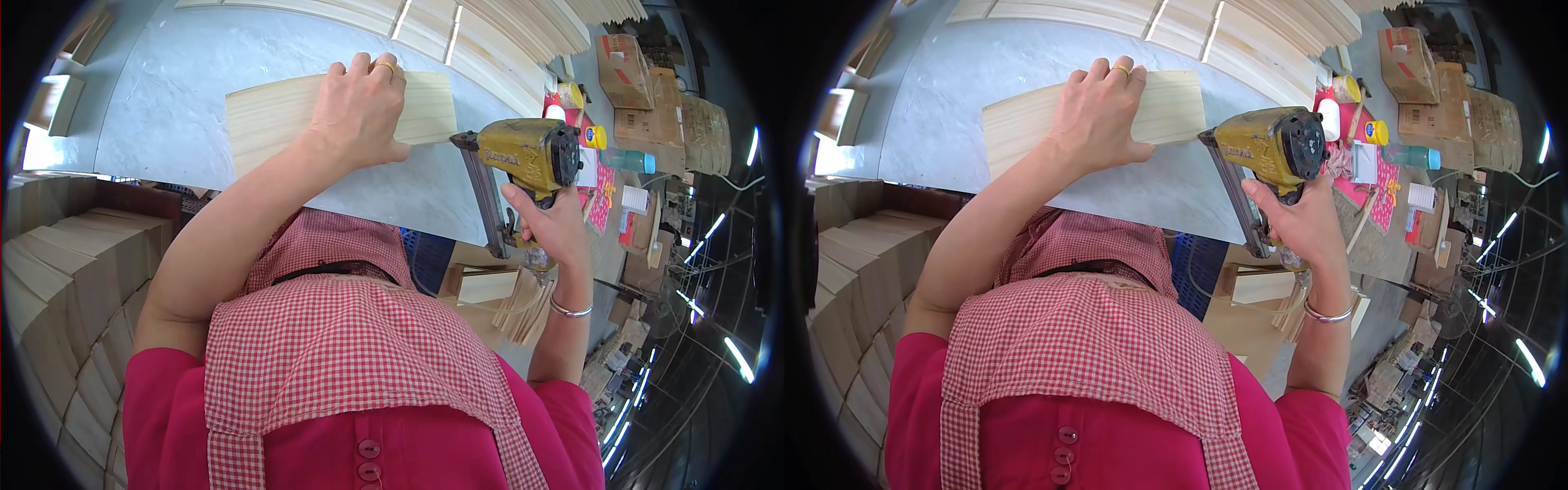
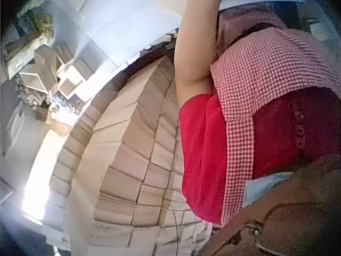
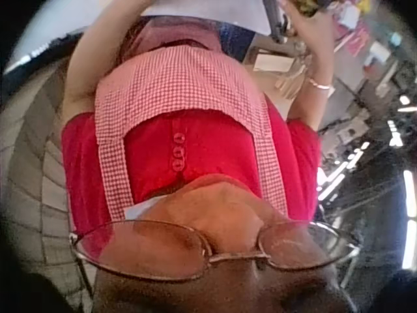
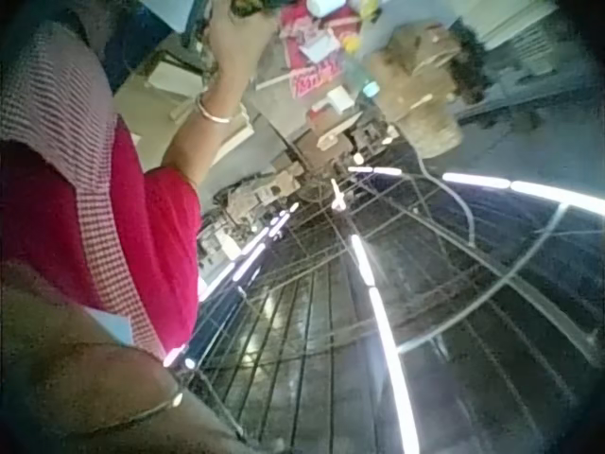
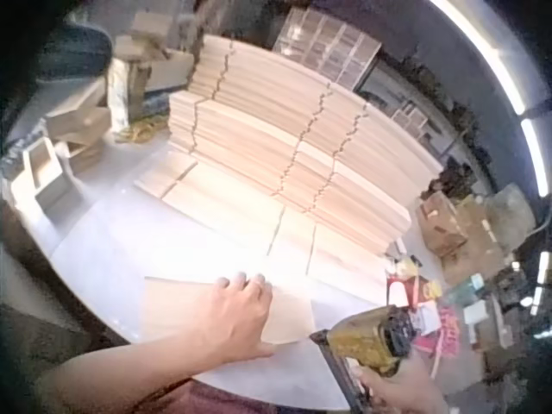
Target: The person assembles small rectangular wooden boxes by applying glue to the frame and attaching a wooden base. They use a pneumatic nail gun to secure the base to the frame and then stack the finished boxes on a nearby pile.
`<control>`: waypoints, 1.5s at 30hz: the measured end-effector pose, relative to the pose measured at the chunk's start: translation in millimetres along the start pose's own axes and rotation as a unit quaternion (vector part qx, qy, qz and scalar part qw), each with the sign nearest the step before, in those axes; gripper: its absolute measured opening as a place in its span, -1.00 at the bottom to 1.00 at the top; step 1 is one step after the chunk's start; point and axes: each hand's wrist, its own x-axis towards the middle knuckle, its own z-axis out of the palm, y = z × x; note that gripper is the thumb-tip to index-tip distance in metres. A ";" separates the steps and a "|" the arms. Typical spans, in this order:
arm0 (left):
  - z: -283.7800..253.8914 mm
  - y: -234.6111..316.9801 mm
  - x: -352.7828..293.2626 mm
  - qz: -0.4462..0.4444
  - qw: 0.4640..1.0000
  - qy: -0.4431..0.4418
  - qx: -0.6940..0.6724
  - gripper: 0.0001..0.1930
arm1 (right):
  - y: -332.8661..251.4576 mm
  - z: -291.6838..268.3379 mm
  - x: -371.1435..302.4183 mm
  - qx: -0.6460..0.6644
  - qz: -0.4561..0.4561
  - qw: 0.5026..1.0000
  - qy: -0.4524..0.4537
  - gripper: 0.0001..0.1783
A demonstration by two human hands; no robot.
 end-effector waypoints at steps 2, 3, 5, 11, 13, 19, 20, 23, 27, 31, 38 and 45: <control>1.5 -0.5 -0.2 0.000 1.000 0.004 -0.002 -0.28 | -4.7 -3.5 0.2 -0.034 0.019 0.999 -0.019 -0.56; 2.0 -0.6 -0.1 0.000 1.000 0.007 -0.004 -0.29 | -7.1 -4.8 0.4 -0.051 0.029 0.998 -0.028 -0.54; -1.3 0.0 -0.1 -0.004 1.000 -0.015 -0.012 -0.23 | -12.0 -5.6 1.7 -0.062 0.027 0.997 -0.024 -0.55; -11.3 -18.2 -20.7 0.022 0.999 0.039 0.024 -0.03 | -23.2 -9.2 3.0 -0.079 0.001 0.997 -0.018 -0.56; -26.2 -37.3 -41.0 0.024 0.998 0.054 0.036 -0.01 | -19.2 -4.6 0.2 -0.068 -0.012 0.998 -0.011 -0.58; -36.3 -45.1 -56.4 -0.026 1.000 -0.001 0.011 -0.14 | -27.4 11.8 -15.9 -0.001 0.034 0.999 -0.043 -0.57; -33.7 -38.8 -52.4 -0.026 1.000 0.014 0.008 -0.16 | -25.8 15.3 -16.2 -0.007 0.011 0.999 -0.034 -0.55; -33.5 -28.2 -40.3 -0.060 0.997 -0.054 -0.020 -0.11 | -22.8 23.5 -15.5 -0.002 -0.013 0.999 -0.029 -0.52; -33.7 -27.5 -38.5 -0.060 0.996 -0.064 -0.027 -0.12 | -22.6 27.2 -13.7 0.008 -0.008 0.999 -0.036 -0.54; -32.5 -27.6 -39.2 -0.064 0.995 -0.066 -0.033 -0.12 | -26.5 31.0 -14.5 0.001 0.022 0.999 -0.040 -0.58; -29.8 -28.7 -41.3 -0.058 0.997 -0.047 -0.035 -0.14 | -9.9 49.3 -25.1 0.105 0.022 0.994 -0.019 -0.63; -32.3 -42.5 -55.0 -0.047 0.998 -0.021 -0.030 0.14 | -25.6 53.7 -28.6 0.057 0.014 0.998 0.012 -0.67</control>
